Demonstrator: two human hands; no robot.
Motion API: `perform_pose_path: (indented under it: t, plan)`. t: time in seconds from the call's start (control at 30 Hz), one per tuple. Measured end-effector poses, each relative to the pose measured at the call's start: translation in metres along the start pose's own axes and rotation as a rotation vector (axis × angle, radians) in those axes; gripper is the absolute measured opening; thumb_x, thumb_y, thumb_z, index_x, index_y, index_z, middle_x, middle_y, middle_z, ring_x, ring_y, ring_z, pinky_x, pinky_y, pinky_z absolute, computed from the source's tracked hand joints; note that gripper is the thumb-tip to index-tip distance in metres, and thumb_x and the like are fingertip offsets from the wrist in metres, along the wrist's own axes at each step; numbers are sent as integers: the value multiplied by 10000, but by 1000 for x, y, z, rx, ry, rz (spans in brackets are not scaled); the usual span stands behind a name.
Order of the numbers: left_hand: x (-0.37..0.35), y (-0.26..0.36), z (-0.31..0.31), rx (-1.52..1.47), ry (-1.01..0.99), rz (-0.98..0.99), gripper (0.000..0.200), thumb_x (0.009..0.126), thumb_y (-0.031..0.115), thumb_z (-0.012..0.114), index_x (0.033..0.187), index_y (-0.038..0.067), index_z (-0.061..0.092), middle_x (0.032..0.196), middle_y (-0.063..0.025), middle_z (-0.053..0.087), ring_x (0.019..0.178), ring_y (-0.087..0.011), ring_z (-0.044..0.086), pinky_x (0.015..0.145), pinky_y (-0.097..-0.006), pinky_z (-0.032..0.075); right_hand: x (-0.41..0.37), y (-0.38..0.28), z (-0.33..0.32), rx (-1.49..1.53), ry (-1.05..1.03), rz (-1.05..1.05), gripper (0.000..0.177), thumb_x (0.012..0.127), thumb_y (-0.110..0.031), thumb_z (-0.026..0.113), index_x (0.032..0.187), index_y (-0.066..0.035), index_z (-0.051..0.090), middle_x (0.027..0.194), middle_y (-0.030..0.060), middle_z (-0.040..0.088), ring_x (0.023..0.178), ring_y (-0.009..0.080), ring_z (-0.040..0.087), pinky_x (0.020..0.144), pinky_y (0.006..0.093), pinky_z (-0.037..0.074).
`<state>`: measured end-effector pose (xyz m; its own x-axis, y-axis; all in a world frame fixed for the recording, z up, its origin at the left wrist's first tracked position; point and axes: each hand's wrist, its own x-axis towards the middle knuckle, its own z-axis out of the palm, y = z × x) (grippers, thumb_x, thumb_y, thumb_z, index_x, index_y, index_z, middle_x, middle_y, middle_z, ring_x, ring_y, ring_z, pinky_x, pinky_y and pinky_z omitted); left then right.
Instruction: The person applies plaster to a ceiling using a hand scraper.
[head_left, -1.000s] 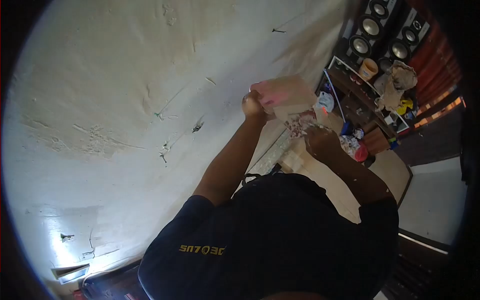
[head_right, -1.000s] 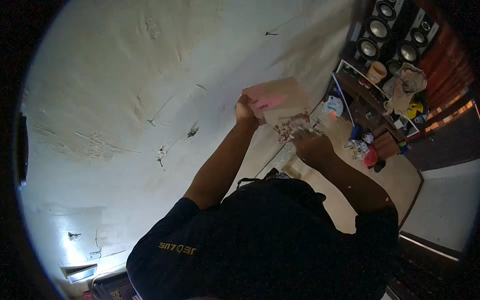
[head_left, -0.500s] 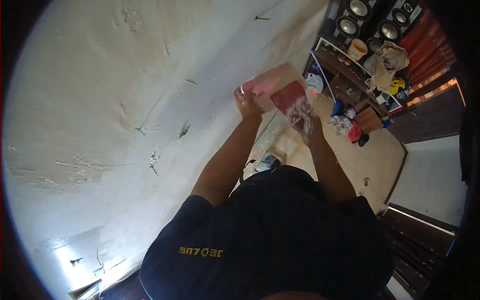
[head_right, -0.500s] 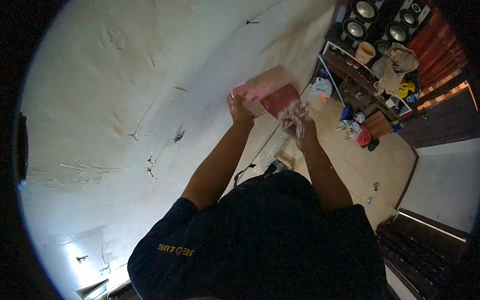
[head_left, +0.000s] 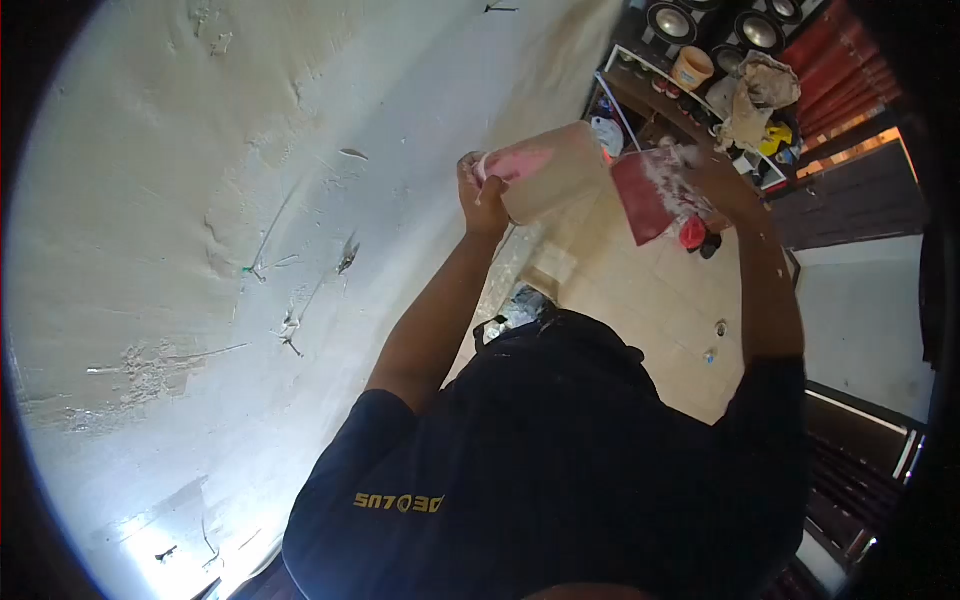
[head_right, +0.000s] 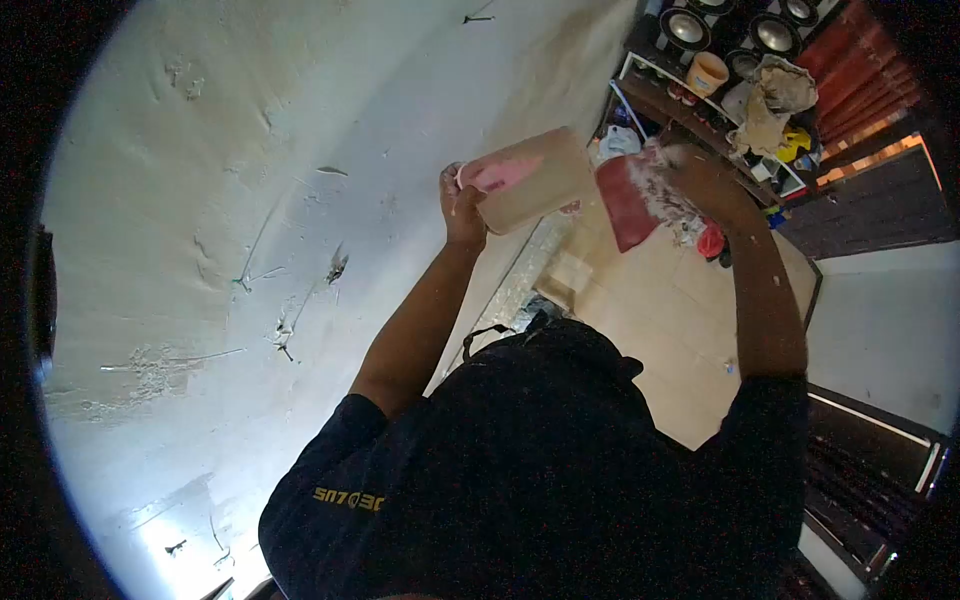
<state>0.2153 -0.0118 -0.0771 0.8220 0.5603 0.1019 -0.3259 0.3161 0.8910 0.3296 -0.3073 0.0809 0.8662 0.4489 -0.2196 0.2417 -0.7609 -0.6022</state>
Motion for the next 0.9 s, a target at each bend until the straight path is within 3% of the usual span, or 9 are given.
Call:
perform_pose_path:
  t: [0.07,0.2,0.3,0.5,0.53,0.7,0.77,0.83,0.9]
  plan:
    - [-1,-3,0,16,-6,9,500,637,122,500,1111,-7,406,987,-106,485,906,-197,527,771,-317,484,23,14,18,-498,-107,-206,461,845,-328,554,1107,52,534,961,231,622,887,324,614,830,395,455]
    - [-15,25,11,189,-22,71,489,661,171,534,1101,-12,423,974,-117,509,887,-196,533,751,-305,478,32,3,46,-521,-104,-114,423,781,-309,576,987,60,579,932,251,628,858,380,621,729,420,482]
    - [-23,17,10,329,-33,236,485,694,170,543,1116,-22,402,964,-157,547,867,-242,564,774,-342,477,22,-23,59,98,-489,228,428,765,-362,668,1003,-7,634,820,144,656,685,236,636,601,344,500]
    - [-46,16,13,596,33,97,508,675,140,563,1133,-1,394,1002,-216,566,942,-346,579,839,-402,450,30,29,123,520,-866,331,295,830,-266,622,1045,-64,635,798,29,628,536,51,507,431,226,391]
    - [-48,10,11,652,14,111,515,731,182,615,1154,21,366,988,-158,560,919,-219,568,790,-340,472,35,43,140,520,-866,326,295,830,-266,622,1045,-64,635,798,29,628,536,51,507,431,226,391]
    - [-41,3,-8,557,77,-28,489,744,139,590,1162,31,360,999,-158,544,909,-216,563,744,-335,489,16,42,125,1103,-910,219,324,875,-175,567,1166,-35,551,1034,59,605,768,68,581,542,162,453]
    - [-40,23,-3,137,119,-164,527,709,176,632,1141,-2,388,977,-152,531,893,-237,569,774,-355,471,9,19,107,1102,-598,215,371,843,-225,622,1141,-8,577,905,1,621,689,72,566,603,215,468]
    - [-32,16,-11,49,95,-117,486,727,139,606,1138,6,385,972,-128,512,855,-185,557,741,-313,482,22,20,81,660,-394,-170,345,838,-252,623,1073,1,616,937,78,652,783,157,623,693,282,494]
    - [-27,17,-12,120,101,-123,482,732,119,589,1144,1,369,962,-130,512,812,-178,557,722,-314,488,-9,-58,29,240,-230,-205,334,834,-269,622,1026,5,631,951,127,650,815,212,629,725,324,493]
